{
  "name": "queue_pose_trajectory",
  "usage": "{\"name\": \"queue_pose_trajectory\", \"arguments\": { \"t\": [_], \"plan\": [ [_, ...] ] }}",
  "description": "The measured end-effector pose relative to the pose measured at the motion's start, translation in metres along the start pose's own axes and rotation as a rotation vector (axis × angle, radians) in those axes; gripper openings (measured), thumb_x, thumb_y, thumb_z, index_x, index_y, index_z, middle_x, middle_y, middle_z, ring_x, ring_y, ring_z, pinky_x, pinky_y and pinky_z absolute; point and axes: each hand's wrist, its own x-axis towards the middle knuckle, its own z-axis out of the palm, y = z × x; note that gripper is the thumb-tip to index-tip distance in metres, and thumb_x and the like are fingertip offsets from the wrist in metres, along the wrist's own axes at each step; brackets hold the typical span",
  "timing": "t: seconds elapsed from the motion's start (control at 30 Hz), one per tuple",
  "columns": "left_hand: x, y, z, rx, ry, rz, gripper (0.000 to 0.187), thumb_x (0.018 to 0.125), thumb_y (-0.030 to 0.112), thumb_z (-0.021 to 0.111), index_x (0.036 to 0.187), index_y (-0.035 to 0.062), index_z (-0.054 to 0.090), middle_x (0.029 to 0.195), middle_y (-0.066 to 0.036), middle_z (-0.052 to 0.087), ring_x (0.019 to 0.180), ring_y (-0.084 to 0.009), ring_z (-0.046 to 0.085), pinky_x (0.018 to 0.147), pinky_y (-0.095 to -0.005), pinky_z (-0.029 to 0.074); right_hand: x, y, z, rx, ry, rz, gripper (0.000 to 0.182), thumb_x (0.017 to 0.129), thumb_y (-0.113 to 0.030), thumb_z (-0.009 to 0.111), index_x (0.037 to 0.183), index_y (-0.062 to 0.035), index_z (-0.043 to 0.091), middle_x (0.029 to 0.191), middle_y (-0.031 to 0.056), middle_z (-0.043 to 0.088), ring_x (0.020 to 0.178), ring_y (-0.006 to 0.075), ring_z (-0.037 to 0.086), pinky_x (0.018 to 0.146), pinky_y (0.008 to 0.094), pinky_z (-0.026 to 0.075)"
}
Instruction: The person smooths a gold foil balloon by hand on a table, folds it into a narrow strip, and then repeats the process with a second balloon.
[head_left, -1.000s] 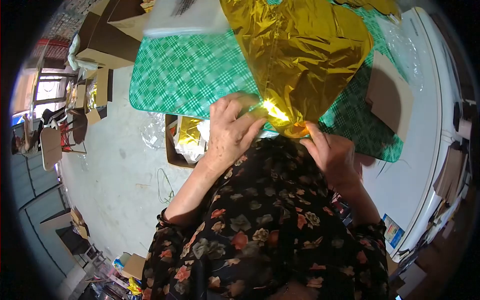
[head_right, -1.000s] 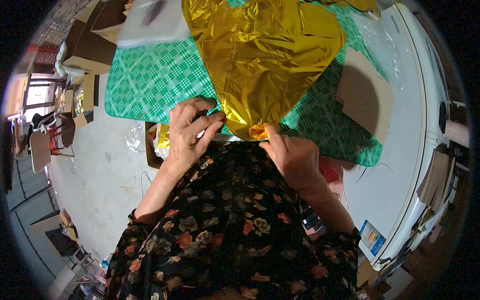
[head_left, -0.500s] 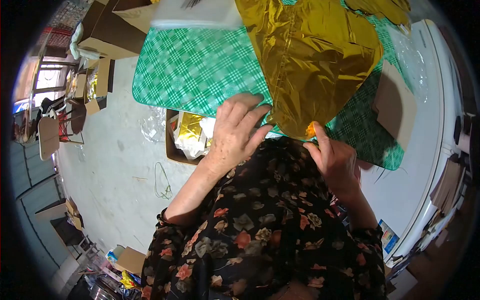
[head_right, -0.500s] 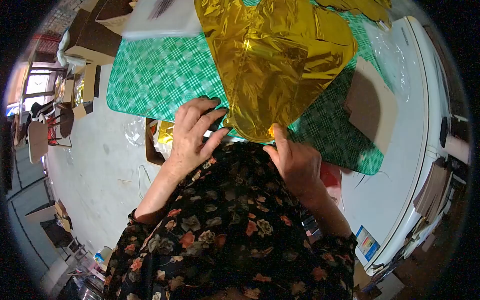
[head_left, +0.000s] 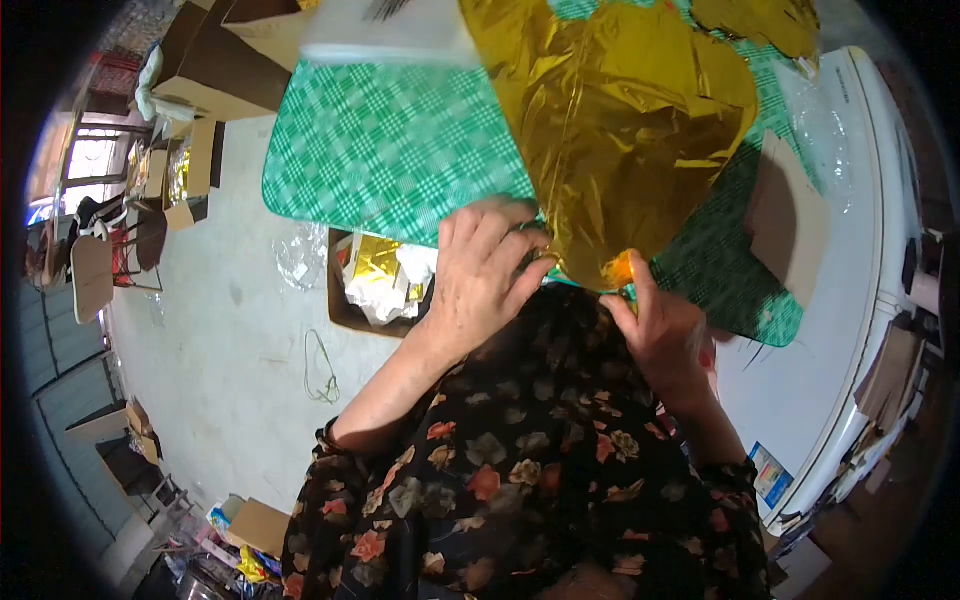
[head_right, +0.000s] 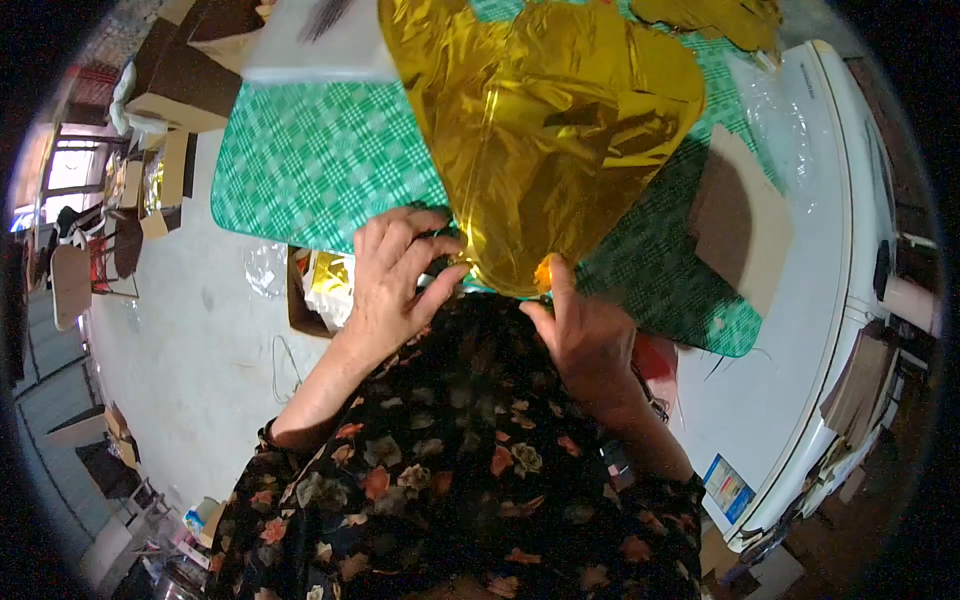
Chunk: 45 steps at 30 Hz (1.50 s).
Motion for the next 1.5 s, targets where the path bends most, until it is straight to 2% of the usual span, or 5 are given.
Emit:
{"name": "queue_pose_trajectory", "arguments": {
  "t": [0.2,0.37,0.6,1.03,1.5],
  "plan": [
    [0.002,0.004,0.000,0.014,0.007,-0.005,0.026,0.076,0.012,0.083,0.097,0.0082,0.069,0.116,-0.008,0.064,0.116,-0.0309,0.057,0.092,-0.0422,0.040,-0.002,0.001,-0.015,0.088,-0.058,0.029,0.078,0.076,-0.036,0.088,0.139,-0.0018,0.057,0.063,0.0049,0.061,0.051,0.0206,0.061,0.049,0.0335,0.048],
    [0.005,0.005,-0.003,0.016,-0.022,0.002,0.025,0.078,0.014,0.083,0.096,0.0083,0.068,0.114,-0.009,0.063,0.113,-0.0312,0.057,0.090,-0.0424,0.040,0.005,0.017,-0.030,0.355,0.084,0.091,0.017,0.084,-0.014,0.080,0.096,-0.0086,0.070,0.071,0.0094,0.064,0.066,0.0299,0.065,0.059,0.0412,0.052],
    [0.009,0.005,-0.004,0.020,-0.045,0.026,0.026,0.077,0.015,0.083,0.097,0.0087,0.068,0.113,-0.009,0.063,0.112,-0.0315,0.056,0.089,-0.0440,0.039,0.010,0.051,-0.030,0.385,0.141,0.183,0.010,0.090,-0.010,0.074,0.090,-0.0040,0.066,0.083,0.0135,0.066,0.072,0.0336,0.065,0.059,0.0434,0.050],
    [0.047,0.013,0.007,0.174,-0.347,0.183,0.065,0.095,0.049,0.065,0.147,0.0129,0.053,0.157,-0.019,0.041,0.149,-0.0372,0.033,0.122,-0.0552,0.025,0.075,0.115,-0.030,0.328,0.018,0.300,0.021,0.099,-0.028,0.066,0.099,-0.0076,0.060,0.070,0.0204,0.064,0.067,0.0440,0.065,0.057,0.0491,0.050],
    [0.048,0.015,0.008,0.229,-0.391,0.149,0.066,0.096,0.051,0.061,0.151,0.0180,0.049,0.161,-0.018,0.037,0.152,-0.0397,0.027,0.124,-0.0571,0.020,0.178,0.183,0.011,-0.270,-0.031,0.072,0.040,0.102,-0.035,0.056,0.139,-0.0200,0.059,0.066,0.0135,0.064,0.057,0.0322,0.064,0.053,0.0465,0.050]
  ]
}}
